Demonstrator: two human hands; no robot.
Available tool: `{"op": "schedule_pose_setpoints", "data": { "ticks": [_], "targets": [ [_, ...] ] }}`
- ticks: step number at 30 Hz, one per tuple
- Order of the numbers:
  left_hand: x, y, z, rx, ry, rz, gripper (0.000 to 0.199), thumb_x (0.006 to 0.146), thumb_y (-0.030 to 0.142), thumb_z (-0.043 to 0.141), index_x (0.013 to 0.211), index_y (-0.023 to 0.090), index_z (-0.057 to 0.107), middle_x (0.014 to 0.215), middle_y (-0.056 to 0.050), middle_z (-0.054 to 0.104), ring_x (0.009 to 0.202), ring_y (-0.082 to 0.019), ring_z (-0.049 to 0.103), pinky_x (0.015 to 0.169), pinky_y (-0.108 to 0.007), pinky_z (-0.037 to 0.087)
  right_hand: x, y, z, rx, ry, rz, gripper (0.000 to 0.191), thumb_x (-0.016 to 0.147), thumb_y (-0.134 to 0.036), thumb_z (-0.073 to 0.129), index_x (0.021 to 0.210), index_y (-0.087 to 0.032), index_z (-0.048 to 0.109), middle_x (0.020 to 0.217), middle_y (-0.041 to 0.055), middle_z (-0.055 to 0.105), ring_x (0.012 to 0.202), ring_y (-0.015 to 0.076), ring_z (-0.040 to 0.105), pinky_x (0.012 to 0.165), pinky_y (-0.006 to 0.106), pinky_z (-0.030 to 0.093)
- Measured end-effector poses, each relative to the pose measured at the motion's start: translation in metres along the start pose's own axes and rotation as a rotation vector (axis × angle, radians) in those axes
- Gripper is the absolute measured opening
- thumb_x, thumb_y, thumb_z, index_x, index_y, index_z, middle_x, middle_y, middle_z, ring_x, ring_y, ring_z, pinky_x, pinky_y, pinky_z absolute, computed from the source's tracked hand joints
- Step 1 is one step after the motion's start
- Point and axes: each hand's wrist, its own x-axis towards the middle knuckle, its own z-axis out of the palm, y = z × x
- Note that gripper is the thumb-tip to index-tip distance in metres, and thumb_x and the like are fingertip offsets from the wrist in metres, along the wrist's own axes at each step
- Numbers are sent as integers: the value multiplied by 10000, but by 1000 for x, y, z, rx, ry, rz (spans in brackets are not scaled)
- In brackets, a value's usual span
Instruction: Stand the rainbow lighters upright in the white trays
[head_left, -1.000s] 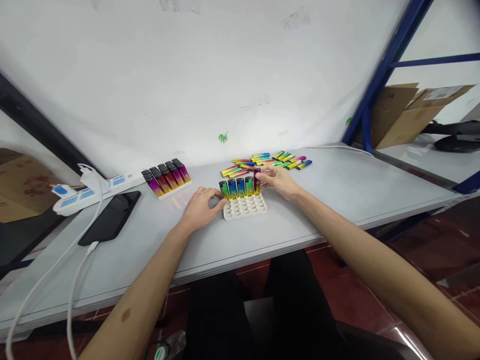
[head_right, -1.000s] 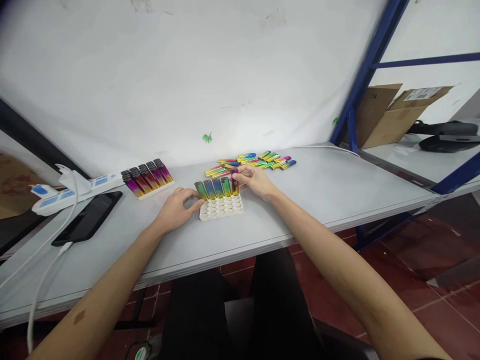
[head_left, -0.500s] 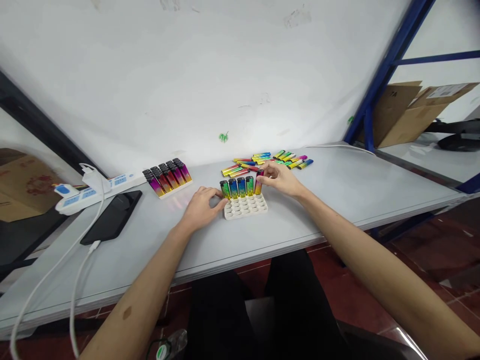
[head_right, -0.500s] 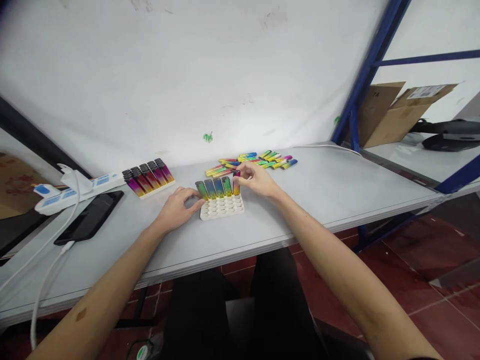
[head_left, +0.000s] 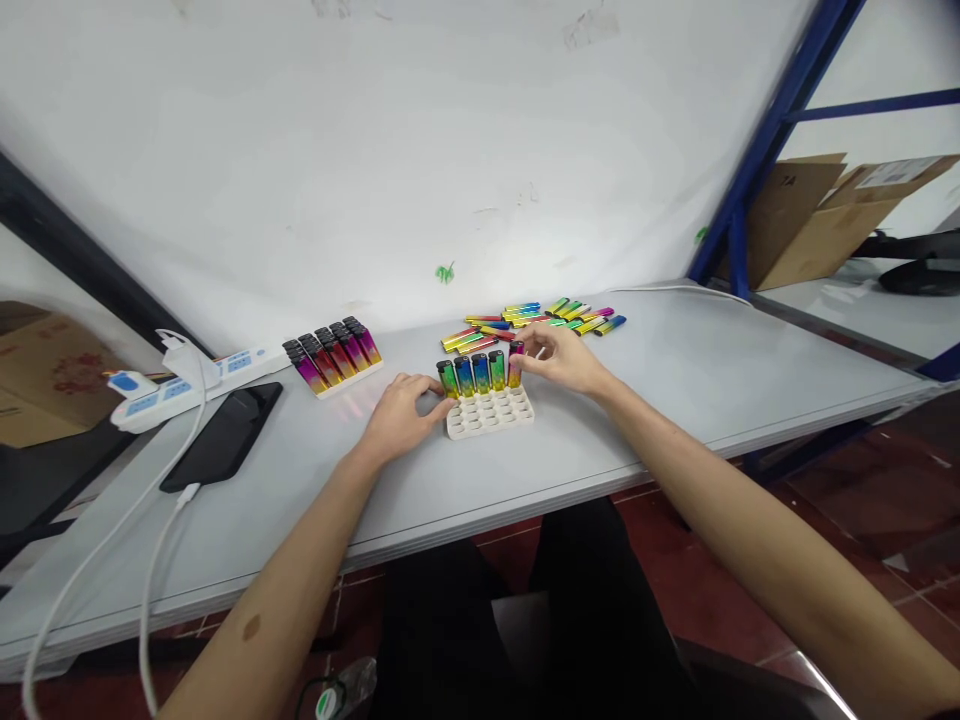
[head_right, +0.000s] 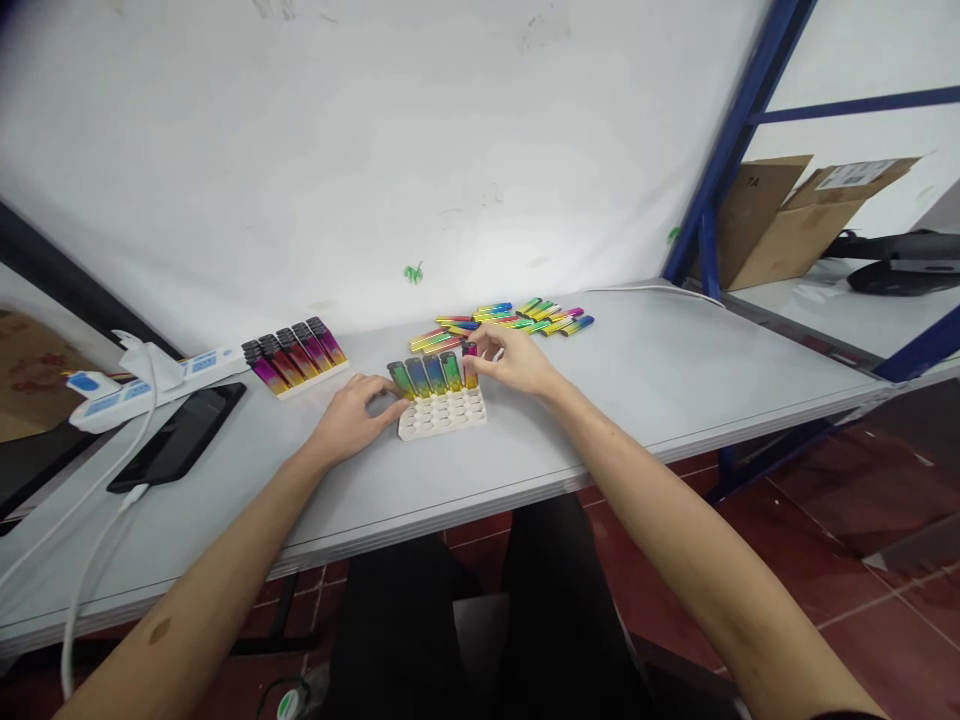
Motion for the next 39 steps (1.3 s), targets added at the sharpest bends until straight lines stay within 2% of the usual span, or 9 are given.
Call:
{"op": "schedule_pose_setpoints", "data": {
  "ticks": [3, 7, 11, 14, 16, 19, 22, 35, 39],
  "targets": [
    [0, 1, -1, 1, 1, -3, 206, 890, 439, 593, 887, 235, 627, 991, -44, 729, 1007, -267, 581, 911, -414, 464, -2, 0, 2, -22, -96, -7, 261, 803, -434, 730, 866, -198, 639, 794, 17, 637, 712, 168, 576, 670, 326, 453],
    [0, 1, -1, -5, -3, 0, 214, 890, 448, 597, 890, 237, 630, 996, -42, 731, 1014, -268, 576, 914, -422, 466, -2, -1, 3, -67, -179, -19, 413, 866, -582, 634, 713, -200, 597, 761, 24, 629, 736, 186, 572, 692, 323, 441],
    [-1, 1, -2, -12, -3, -5, 206, 884, 445, 605, 889, 240, 627, 993, -39, 732, 1011, -265, 576, 919, -425, 470, 4, 8, -1, -86, 30, 94, 584, 1011, -614, 291, 863, -201, 677, 928, 71, 711, 866, 221, 637, 813, 343, 474],
    [-1, 2, -2, -16, -2, -16, 200, 880, 433, 608, 904, 236, 628, 995, -43, 730, 1018, -263, 579, 930, -424, 469, 9, 25, -10, -366, 276, 206, 445, 1002, -485, 401, 1014, -153, 697, 1132, 156, 697, 1125, 308, 580, 1018, 437, 402],
    [-2, 3, -3, -22, -5, -20, 200, 883, 429, 598, 920, 235, 630, 1009, -42, 730, 1029, -264, 581, 934, -425, 468, 11, 38, -18, -561, 363, 311, 397, 940, -406, 523, 1156, -108, 672, 1284, 216, 623, 1265, 371, 476, 1088, 503, 327],
    [-2, 3, -4, -29, -12, -19, 197, 886, 422, 588, 943, 239, 632, 1023, -41, 729, 1041, -266, 581, 933, -420, 468, 11, 56, -29, -747, 353, 524, 502, 911, -353, 547, 1333, -85, 578, 1410, 241, 527, 1332, 398, 418, 1091, 523, 329],
    [-2, 3, -4, -31, -11, -18, 197, 881, 417, 592, 950, 235, 627, 1019, -45, 725, 1037, -267, 579, 932, -419, 468, 10, 64, -33, -789, 277, 644, 522, 913, -336, 524, 1355, -58, 535, 1425, 259, 502, 1310, 407, 452, 1069, 533, 356],
    [-1, 2, -3, -53, -11, -20, 192, 867, 423, 601, 939, 246, 624, 1022, -41, 732, 1032, -271, 581, 925, -425, 476, 3, 41, -17, -807, 283, 538, 368, 916, -450, 504, 1063, -139, 634, 1305, 238, 575, 1154, 414, 518, 967, 545, 405],
    [-1, 1, -3, -51, -10, -14, 200, 865, 437, 598, 928, 249, 623, 1020, -41, 731, 1036, -274, 582, 916, -424, 475, 3, 38, -18, -788, 283, 541, 238, 921, -373, 506, 956, -184, 646, 1222, 194, 604, 1119, 374, 542, 941, 526, 425]
  ]
}}
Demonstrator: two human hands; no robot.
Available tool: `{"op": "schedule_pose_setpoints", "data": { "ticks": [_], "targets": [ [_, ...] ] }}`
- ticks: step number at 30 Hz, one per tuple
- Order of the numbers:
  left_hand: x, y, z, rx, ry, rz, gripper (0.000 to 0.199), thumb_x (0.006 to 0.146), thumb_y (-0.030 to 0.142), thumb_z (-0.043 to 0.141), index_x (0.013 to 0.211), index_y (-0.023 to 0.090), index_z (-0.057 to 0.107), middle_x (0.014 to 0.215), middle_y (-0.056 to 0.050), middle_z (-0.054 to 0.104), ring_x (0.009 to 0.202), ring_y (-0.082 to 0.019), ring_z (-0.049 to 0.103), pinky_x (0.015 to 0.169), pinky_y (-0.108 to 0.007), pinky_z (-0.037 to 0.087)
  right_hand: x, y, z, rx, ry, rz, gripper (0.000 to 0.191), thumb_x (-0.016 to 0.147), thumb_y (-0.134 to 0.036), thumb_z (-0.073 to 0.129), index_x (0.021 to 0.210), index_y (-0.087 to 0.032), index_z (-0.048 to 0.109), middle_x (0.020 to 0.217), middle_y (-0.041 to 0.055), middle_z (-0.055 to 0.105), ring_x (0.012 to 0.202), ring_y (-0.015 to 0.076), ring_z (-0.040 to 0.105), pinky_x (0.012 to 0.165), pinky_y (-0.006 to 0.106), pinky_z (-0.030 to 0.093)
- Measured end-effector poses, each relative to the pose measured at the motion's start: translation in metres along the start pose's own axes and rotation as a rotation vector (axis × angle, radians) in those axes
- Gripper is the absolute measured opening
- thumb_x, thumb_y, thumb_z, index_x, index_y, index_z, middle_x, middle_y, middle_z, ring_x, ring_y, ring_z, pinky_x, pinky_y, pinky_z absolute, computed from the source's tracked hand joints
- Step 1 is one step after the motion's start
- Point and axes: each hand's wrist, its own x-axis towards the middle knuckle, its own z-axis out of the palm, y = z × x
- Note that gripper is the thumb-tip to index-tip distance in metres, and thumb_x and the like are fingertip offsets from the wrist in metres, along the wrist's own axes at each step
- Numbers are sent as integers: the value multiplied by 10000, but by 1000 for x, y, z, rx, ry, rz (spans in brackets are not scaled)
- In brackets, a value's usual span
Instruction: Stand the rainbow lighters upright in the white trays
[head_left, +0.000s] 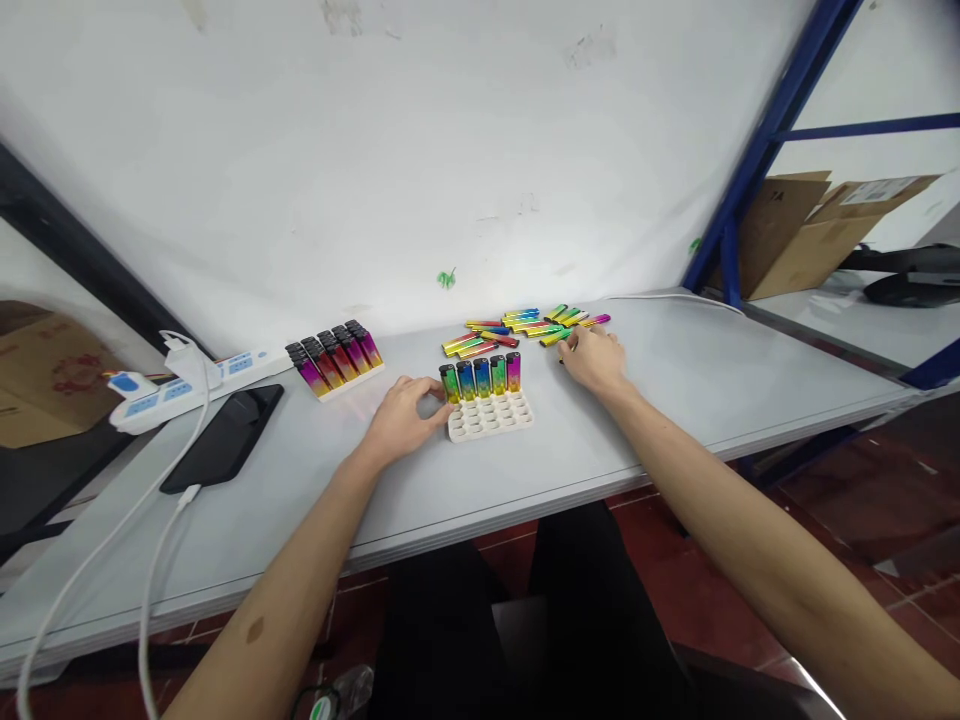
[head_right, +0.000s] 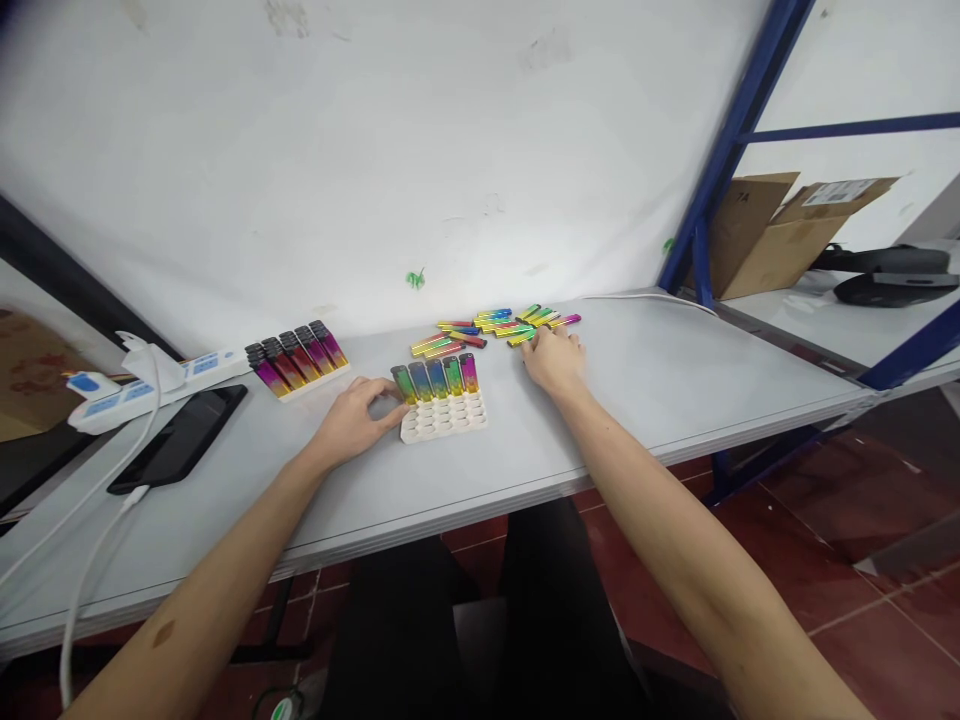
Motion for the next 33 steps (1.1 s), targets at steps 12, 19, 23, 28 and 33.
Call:
{"op": "schedule_pose_setpoints", "data": {
  "ticks": [12, 19, 23, 28, 33],
  "targets": [
    [0, 0, 0, 7, 3, 0, 191, 867, 427, 603, 911, 243, 630, 1006, -43, 732, 1030, -273, 582, 914, -428, 477, 7, 9, 14, 142, -8, -55, 314, 830, -207, 610, 1139, -148, 595, 1210, 187, 558, 1001, 288, 598, 910, 403, 476],
    [0, 0, 0, 4, 0, -1, 182, 871, 424, 603, 898, 246, 629, 997, -37, 732, 1025, -272, 579, 917, -429, 474, 6, 4, 8, 100, -12, -28, 248, 869, -221, 576, 1093, -128, 630, 1184, 201, 620, 1034, 314, 605, 904, 428, 472],
    [0, 0, 0, 11, 1, -1, 204, 873, 441, 602, 906, 242, 634, 1004, -40, 731, 1023, -271, 576, 914, -428, 471, 4, 3, 4, -12, 7, -15, 231, 860, -255, 611, 1051, -129, 646, 1245, 224, 598, 1156, 370, 535, 957, 487, 425],
    [0, 0, 0, 11, 3, 8, 193, 879, 424, 595, 912, 239, 636, 1005, -42, 731, 1017, -266, 577, 914, -425, 473, 3, 2, 2, 0, 25, -75, 153, 851, -206, 604, 991, -146, 624, 1155, 195, 638, 1172, 382, 475, 985, 522, 380],
    [0, -1, 0, 15, -8, 3, 204, 878, 430, 596, 912, 233, 636, 1008, -45, 731, 1025, -272, 573, 914, -428, 469, 2, -4, 4, 225, 106, -183, 204, 862, -168, 535, 1062, -169, 577, 1128, 153, 638, 1103, 324, 513, 944, 436, 428]
  ]
}}
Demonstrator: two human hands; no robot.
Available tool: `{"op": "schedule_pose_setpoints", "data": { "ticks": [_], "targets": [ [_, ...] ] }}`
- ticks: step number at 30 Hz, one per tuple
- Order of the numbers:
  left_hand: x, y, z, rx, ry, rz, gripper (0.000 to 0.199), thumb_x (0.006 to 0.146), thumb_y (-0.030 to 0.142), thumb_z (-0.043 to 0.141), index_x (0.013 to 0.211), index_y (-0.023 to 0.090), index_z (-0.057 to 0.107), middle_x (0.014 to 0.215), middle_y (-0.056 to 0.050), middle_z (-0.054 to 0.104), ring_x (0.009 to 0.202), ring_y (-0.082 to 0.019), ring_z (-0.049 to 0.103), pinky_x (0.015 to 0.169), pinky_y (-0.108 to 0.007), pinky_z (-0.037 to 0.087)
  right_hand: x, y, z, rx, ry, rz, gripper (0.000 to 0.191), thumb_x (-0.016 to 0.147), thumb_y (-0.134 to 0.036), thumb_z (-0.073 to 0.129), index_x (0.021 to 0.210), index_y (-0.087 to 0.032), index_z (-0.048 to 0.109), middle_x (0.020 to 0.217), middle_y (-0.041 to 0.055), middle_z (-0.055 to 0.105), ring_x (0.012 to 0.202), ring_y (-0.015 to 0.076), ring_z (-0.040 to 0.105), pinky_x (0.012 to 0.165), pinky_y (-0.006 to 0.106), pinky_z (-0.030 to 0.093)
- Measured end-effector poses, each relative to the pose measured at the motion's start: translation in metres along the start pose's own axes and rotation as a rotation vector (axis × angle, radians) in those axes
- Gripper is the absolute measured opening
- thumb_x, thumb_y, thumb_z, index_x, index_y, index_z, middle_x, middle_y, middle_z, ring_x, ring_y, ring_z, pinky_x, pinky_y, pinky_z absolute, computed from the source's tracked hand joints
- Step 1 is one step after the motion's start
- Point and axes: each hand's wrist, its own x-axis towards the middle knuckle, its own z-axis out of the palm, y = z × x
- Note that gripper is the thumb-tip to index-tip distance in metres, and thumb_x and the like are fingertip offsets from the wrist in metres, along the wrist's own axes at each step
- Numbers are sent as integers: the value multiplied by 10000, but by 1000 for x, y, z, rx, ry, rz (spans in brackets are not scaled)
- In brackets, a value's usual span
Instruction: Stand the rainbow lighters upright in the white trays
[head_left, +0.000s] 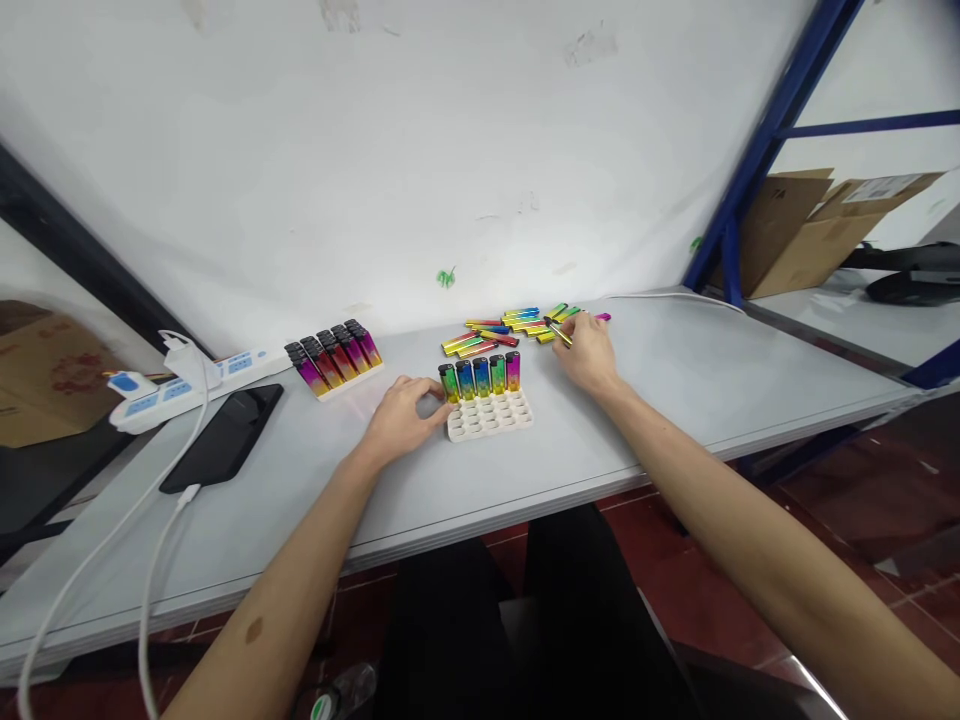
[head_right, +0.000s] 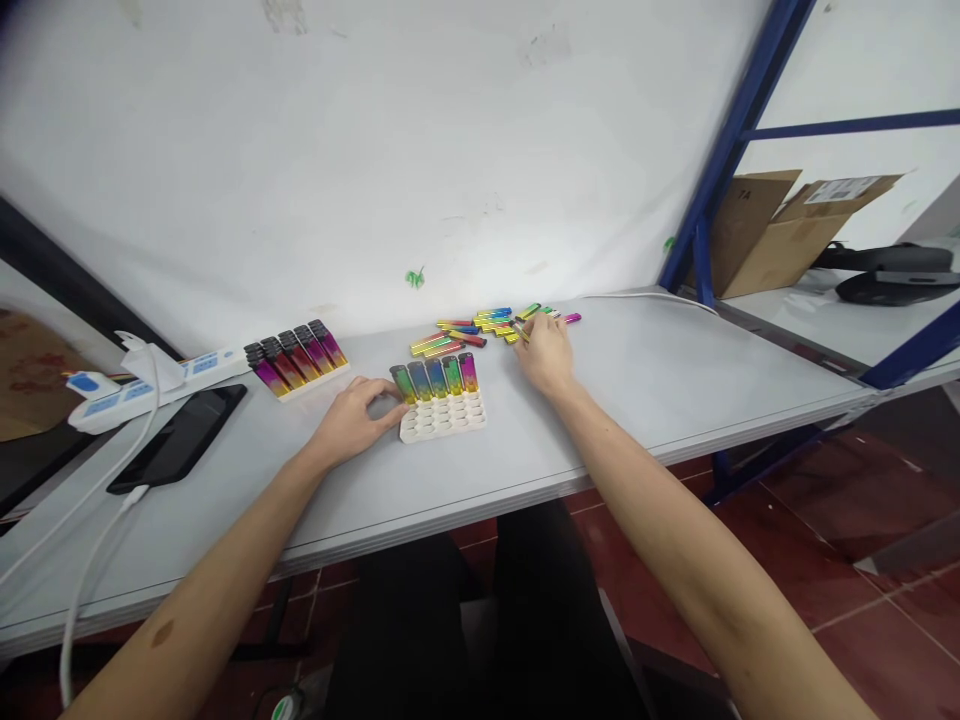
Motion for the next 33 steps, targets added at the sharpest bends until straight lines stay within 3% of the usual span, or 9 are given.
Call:
{"op": "schedule_pose_setpoints", "data": {
  "ticks": [4, 11, 14, 16, 19, 25, 33],
  "targets": [
    [0, -1, 1, 1, 2, -3, 214, 880, 440, 592, 918, 233, 634, 1009, -42, 727, 1027, -268, 572, 916, -420, 466, -1, -9, 5, 204, 18, -51, 224, 866, -206, 511, 1085, -185, 556, 1146, 134, 591, 1021, 277, 562, 910, 405, 453],
    [0, -1, 1, 3, 7, -3, 209, 875, 435, 597, 918, 233, 631, 1005, -43, 725, 1022, -266, 577, 915, -413, 462, -12, -24, -2, 466, -98, -48, 119, 935, -314, 433, 954, -244, 528, 708, -8, 564, 675, 198, 522, 661, 311, 387],
    [0, -1, 1, 4, 5, -3, 206, 879, 433, 595, 917, 234, 632, 1004, -44, 724, 1022, -268, 574, 908, -414, 463, -16, -29, -4, 558, -159, -4, 410, 984, -490, 357, 671, -233, 424, 580, -20, 430, 563, 156, 418, 578, 298, 323],
    [0, -1, 1, 6, 6, -4, 203, 881, 428, 598, 916, 232, 633, 1002, -42, 725, 1021, -265, 572, 904, -411, 462, -16, -31, -4, 599, -211, 50, 522, 987, -573, 304, 587, -239, 301, 521, -25, 352, 504, 135, 331, 533, 300, 283],
    [0, -1, 1, 9, 6, -3, 204, 880, 423, 606, 919, 225, 637, 996, -42, 726, 1013, -262, 573, 896, -404, 461, -15, -31, -4, 607, -227, 110, 536, 985, -562, 293, 554, -244, 260, 485, -22, 336, 473, 128, 300, 495, 300, 263],
    [0, 0, 1, 14, 4, -12, 197, 882, 420, 610, 918, 227, 633, 1002, -39, 725, 1021, -259, 575, 901, -400, 461, -14, -28, -5, 609, -237, 83, 492, 980, -410, 247, 518, -246, 287, 471, -8, 334, 469, 136, 291, 470, 293, 261],
    [0, 1, 1, 11, 3, -1, 198, 882, 422, 606, 916, 229, 636, 1004, -39, 730, 1020, -261, 575, 895, -406, 464, -15, -31, -4, 630, -238, 137, 546, 967, -596, 341, 570, -247, 200, 473, -28, 303, 465, 123, 265, 465, 297, 224]
  ]
}}
